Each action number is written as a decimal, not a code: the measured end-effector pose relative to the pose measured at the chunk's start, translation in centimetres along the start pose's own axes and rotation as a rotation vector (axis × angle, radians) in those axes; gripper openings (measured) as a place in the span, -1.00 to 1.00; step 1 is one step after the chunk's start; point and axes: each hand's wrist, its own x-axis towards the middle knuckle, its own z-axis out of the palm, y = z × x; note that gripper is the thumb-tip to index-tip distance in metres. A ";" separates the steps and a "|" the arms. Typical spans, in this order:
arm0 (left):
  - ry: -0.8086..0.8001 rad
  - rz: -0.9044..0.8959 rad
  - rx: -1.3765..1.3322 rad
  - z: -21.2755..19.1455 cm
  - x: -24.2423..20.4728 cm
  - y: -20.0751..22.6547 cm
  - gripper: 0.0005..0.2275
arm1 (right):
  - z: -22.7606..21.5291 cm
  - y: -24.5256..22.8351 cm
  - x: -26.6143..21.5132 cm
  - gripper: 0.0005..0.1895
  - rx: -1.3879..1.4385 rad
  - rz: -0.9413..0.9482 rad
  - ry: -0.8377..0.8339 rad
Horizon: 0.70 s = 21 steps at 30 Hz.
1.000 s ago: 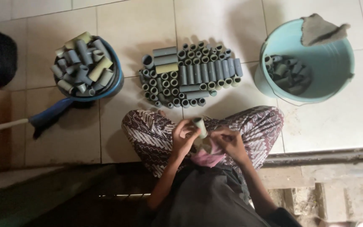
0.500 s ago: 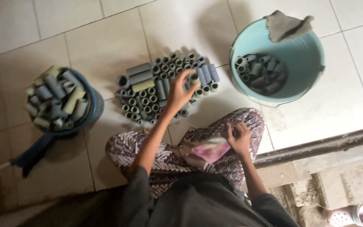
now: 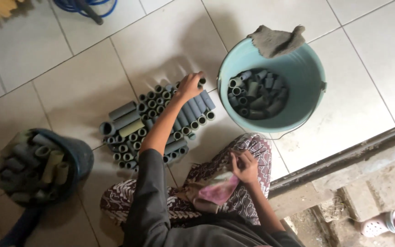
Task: The person sits on the floor and repeatedly picks up small cylindrical pipe segments from a bucket, wipes them with a cloth, and places them into a growing pile on the floor. The person handles the segments one at a time, rotating them to wipe different sides before stacking them.
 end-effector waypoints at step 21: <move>-0.486 -0.028 0.098 -0.2 2.3 -0.9 -0.81 | 0.2 0.3 0.1 -0.97 -0.011 -0.035 0.032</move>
